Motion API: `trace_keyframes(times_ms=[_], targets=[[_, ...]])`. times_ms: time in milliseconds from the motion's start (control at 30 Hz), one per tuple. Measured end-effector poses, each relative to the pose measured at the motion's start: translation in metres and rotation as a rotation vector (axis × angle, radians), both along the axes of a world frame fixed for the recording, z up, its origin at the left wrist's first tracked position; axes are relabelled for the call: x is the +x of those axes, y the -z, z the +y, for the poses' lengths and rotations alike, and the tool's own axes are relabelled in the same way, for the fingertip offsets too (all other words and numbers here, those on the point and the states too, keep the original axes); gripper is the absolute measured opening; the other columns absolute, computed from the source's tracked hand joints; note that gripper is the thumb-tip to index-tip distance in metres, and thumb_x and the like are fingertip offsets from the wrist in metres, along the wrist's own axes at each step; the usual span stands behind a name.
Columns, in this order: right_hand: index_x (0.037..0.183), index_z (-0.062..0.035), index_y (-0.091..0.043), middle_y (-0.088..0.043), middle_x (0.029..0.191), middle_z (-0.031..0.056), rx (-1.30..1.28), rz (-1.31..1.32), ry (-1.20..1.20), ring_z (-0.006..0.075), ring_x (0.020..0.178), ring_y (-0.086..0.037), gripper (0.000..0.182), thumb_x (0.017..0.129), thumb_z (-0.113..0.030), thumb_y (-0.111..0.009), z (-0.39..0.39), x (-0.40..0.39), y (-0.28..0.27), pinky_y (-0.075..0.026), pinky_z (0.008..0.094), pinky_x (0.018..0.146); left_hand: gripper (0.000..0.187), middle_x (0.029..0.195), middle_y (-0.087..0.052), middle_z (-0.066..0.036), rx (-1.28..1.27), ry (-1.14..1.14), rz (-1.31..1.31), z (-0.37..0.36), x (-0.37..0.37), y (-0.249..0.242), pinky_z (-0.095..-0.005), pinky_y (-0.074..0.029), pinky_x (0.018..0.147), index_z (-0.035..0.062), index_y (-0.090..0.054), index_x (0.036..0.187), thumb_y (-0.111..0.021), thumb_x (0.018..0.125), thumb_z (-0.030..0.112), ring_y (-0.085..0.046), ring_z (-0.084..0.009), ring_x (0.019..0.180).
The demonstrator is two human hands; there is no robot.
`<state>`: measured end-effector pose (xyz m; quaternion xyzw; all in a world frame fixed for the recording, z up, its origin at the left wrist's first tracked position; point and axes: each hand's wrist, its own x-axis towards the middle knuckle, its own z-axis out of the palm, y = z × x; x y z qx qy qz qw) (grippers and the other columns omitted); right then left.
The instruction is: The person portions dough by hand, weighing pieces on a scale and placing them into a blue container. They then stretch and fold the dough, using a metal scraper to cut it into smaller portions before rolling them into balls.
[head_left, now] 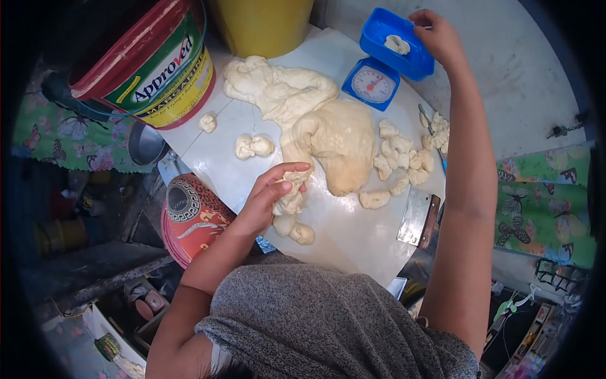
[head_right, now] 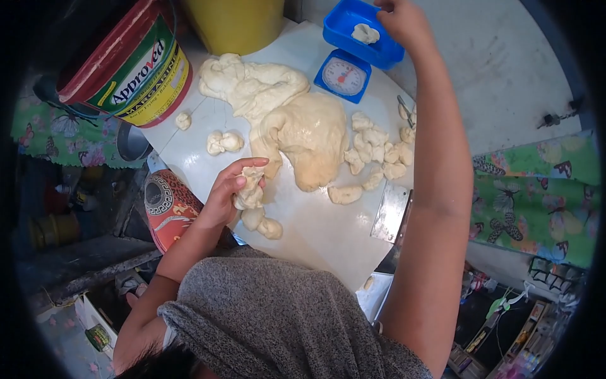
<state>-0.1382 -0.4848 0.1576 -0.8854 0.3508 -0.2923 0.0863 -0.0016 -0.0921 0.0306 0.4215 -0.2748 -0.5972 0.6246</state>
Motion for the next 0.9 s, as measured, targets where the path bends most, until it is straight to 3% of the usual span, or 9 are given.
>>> trace_keyframes(times_ms=[300,433,500,633,700,733,800,833,900], targets=[[0.116,-0.0087,-0.056,-0.062,0.106,0.0157,0.159,0.181,0.000,0.0257,0.095,-0.060,0.041,0.076,-0.017,-0.062,-0.003,0.004,0.010,-0.046,0.0352,0.083,0.042,0.101,-0.057,-0.006,-0.006,0.015,0.007,-0.001,0.000,0.000,-0.0246,-0.044,0.081,-0.0001,-0.051,0.119,-0.053,0.083,0.023,-0.053,-0.0105,0.091],[0.122,-0.0104,-0.051,-0.060,0.111,0.0165,0.063,0.162,-0.037,0.0258,0.098,-0.059,0.048,0.076,-0.016,-0.063,-0.007,0.016,0.030,-0.046,0.0356,0.084,0.041,0.100,-0.057,-0.007,-0.003,0.009,0.008,-0.001,0.001,0.002,-0.0247,-0.044,0.081,-0.0005,-0.052,0.118,-0.053,0.084,0.023,-0.054,-0.0107,0.090],[0.121,-0.0108,-0.051,-0.062,0.104,0.0143,0.100,0.273,-0.062,0.0235,0.091,-0.060,0.047,0.075,-0.013,-0.064,-0.007,0.019,0.030,-0.047,0.0333,0.079,0.047,0.096,-0.058,-0.010,-0.011,-0.055,-0.068,-0.002,0.002,0.004,-0.0243,-0.046,0.076,-0.0042,-0.050,0.116,-0.051,0.082,0.028,-0.056,-0.0126,0.086],[0.115,-0.0099,-0.054,-0.061,0.093,0.0103,0.183,0.257,0.000,0.0188,0.081,-0.059,0.042,0.074,-0.008,-0.063,-0.013,0.021,0.023,-0.047,0.0302,0.073,0.045,0.093,-0.059,-0.010,-0.008,-0.116,-0.035,-0.002,0.004,0.000,-0.0244,-0.047,0.073,-0.0041,-0.051,0.114,-0.050,0.083,0.028,-0.056,-0.0133,0.086],[0.109,-0.0079,-0.056,-0.059,0.086,0.0058,0.113,0.081,-0.104,0.0140,0.073,-0.056,0.033,0.076,-0.006,-0.059,-0.015,0.013,0.025,-0.046,0.0275,0.067,0.043,0.090,-0.059,-0.010,-0.011,-0.157,-0.034,-0.002,0.003,-0.003,-0.0245,-0.047,0.071,-0.0041,-0.051,0.113,-0.050,0.084,0.027,-0.056,-0.0132,0.085],[0.109,-0.0079,-0.056,-0.059,0.086,0.0058,0.115,0.086,-0.105,0.0140,0.073,-0.056,0.033,0.076,-0.006,-0.059,-0.016,0.007,0.024,-0.046,0.0275,0.067,0.043,0.090,-0.059,-0.010,-0.010,-0.158,-0.030,-0.002,0.003,-0.002,-0.0245,-0.047,0.071,-0.0041,-0.051,0.113,-0.050,0.084,0.027,-0.056,-0.0132,0.085],[0.107,-0.0053,-0.058,-0.060,0.089,0.0058,0.138,-0.263,-0.203,0.0143,0.077,-0.058,0.027,0.080,-0.008,-0.056,-0.010,-0.009,0.021,-0.047,0.0274,0.069,0.041,0.087,-0.059,-0.009,0.001,-0.132,-0.023,-0.001,0.004,-0.001,-0.0236,-0.047,0.070,-0.0040,-0.052,0.112,-0.050,0.084,0.026,-0.056,-0.0124,0.081],[0.107,-0.0053,-0.058,-0.060,0.089,0.0058,0.138,-0.261,-0.204,0.0143,0.077,-0.058,0.027,0.080,-0.008,-0.056,0.006,-0.013,0.013,-0.047,0.0274,0.069,0.041,0.087,-0.059,-0.009,0.001,-0.133,-0.021,-0.001,0.005,-0.001,-0.0236,-0.047,0.070,-0.0040,-0.052,0.112,-0.050,0.084,0.026,-0.056,-0.0124,0.081],[0.104,-0.0027,-0.059,-0.060,0.093,0.0068,0.375,-0.700,-0.119,0.0166,0.083,-0.058,0.023,0.083,-0.012,-0.053,0.041,-0.027,-0.002,-0.049,0.0284,0.072,0.038,0.084,-0.059,-0.008,0.001,-0.122,-0.047,-0.001,0.005,-0.001,-0.0229,-0.047,0.069,-0.0027,-0.053,0.111,-0.049,0.085,0.024,-0.056,-0.0116,0.077]])
